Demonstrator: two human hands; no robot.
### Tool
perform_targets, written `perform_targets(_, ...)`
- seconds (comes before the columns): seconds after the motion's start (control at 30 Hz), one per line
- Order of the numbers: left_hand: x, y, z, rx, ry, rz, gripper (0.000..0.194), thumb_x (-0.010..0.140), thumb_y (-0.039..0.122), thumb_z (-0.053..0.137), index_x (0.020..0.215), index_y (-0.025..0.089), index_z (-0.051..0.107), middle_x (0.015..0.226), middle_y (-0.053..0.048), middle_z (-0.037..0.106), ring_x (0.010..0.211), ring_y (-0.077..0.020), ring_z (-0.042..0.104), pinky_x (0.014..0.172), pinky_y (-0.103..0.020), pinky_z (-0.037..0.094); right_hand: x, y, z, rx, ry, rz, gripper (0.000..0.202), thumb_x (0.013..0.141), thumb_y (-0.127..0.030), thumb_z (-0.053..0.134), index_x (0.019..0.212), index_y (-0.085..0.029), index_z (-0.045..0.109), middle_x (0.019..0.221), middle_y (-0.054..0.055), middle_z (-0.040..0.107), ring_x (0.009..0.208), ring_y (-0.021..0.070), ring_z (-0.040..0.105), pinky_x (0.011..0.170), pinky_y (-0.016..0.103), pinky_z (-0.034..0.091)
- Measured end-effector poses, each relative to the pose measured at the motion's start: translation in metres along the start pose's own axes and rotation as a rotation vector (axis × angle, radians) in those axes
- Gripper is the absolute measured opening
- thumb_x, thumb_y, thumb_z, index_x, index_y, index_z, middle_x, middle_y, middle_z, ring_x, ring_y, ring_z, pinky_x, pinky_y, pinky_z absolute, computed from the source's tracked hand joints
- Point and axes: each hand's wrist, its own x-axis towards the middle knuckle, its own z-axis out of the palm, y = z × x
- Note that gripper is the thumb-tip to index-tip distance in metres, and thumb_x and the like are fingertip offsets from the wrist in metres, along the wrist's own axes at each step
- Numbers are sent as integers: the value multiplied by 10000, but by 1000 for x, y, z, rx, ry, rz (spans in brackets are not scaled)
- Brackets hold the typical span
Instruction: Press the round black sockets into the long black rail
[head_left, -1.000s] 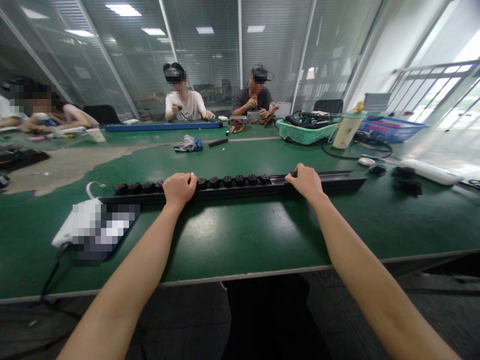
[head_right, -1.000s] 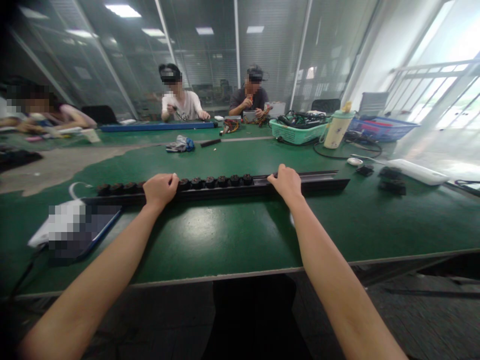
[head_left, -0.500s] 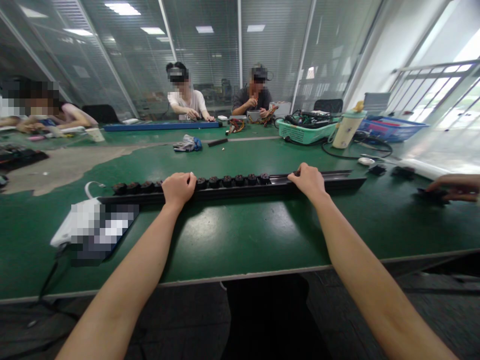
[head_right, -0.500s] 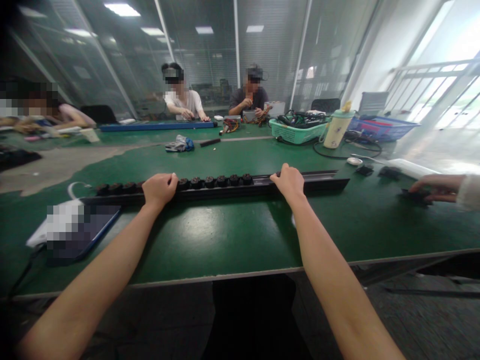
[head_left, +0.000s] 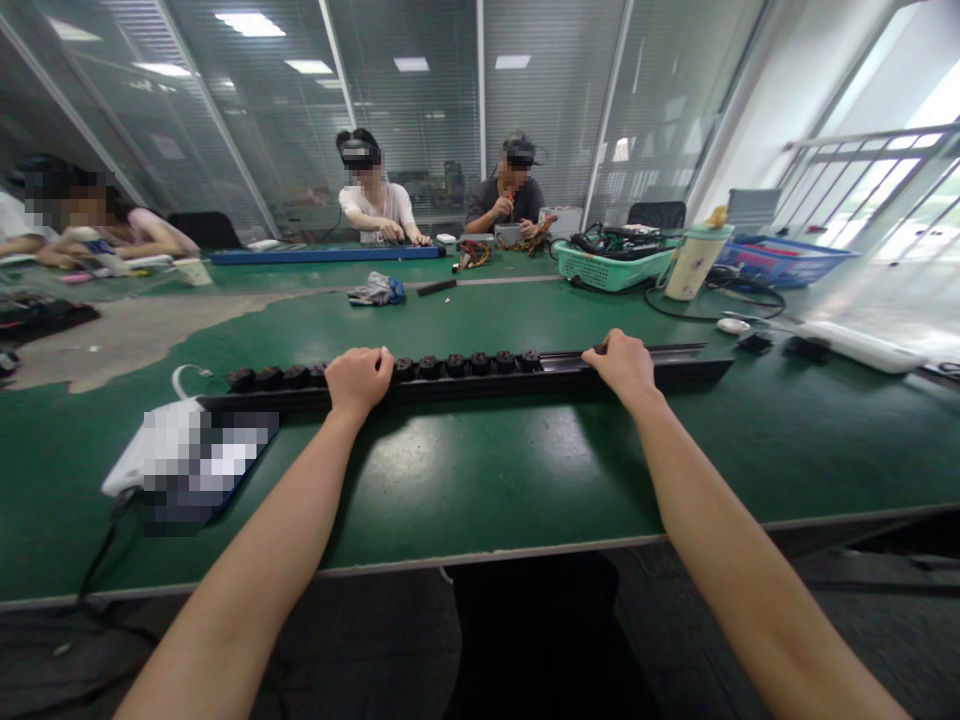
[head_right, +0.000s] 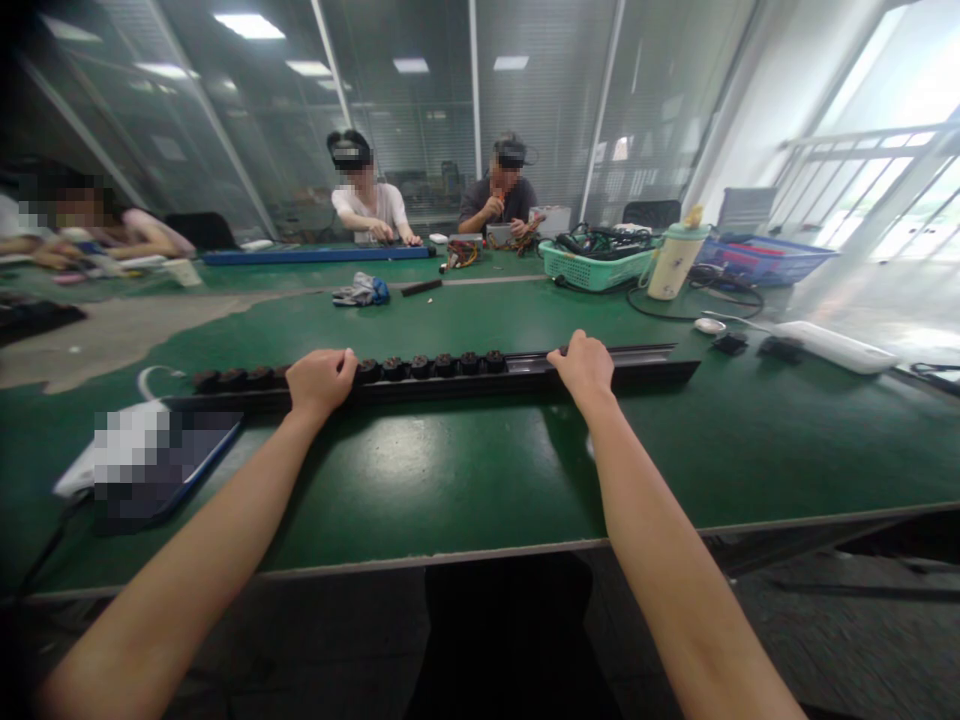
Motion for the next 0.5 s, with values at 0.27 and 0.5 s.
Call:
perform_targets(0.27, 0, -1, 1, -18, 13, -1, 538, 1038, 419, 317, 829, 194, 758, 956, -166, 783, 884, -308, 683, 654, -374, 329, 1, 2, 0, 6, -1, 33, 368, 978, -402, 632, 1188, -110, 712, 1168, 232, 770, 1120, 349, 742, 913, 408, 553)
perform_targets(0.5, 0, -2, 2, -37, 23, 1, 545, 1037, 421, 328, 843, 180, 776, 954, -181, 774, 893, -318, 686, 667, -372, 346, 8, 5, 0, 6, -27, 42, 403, 976, -406, 657, 1237, -100, 680, 1187, 243, 767, 1132, 349, 743, 911, 399, 554)
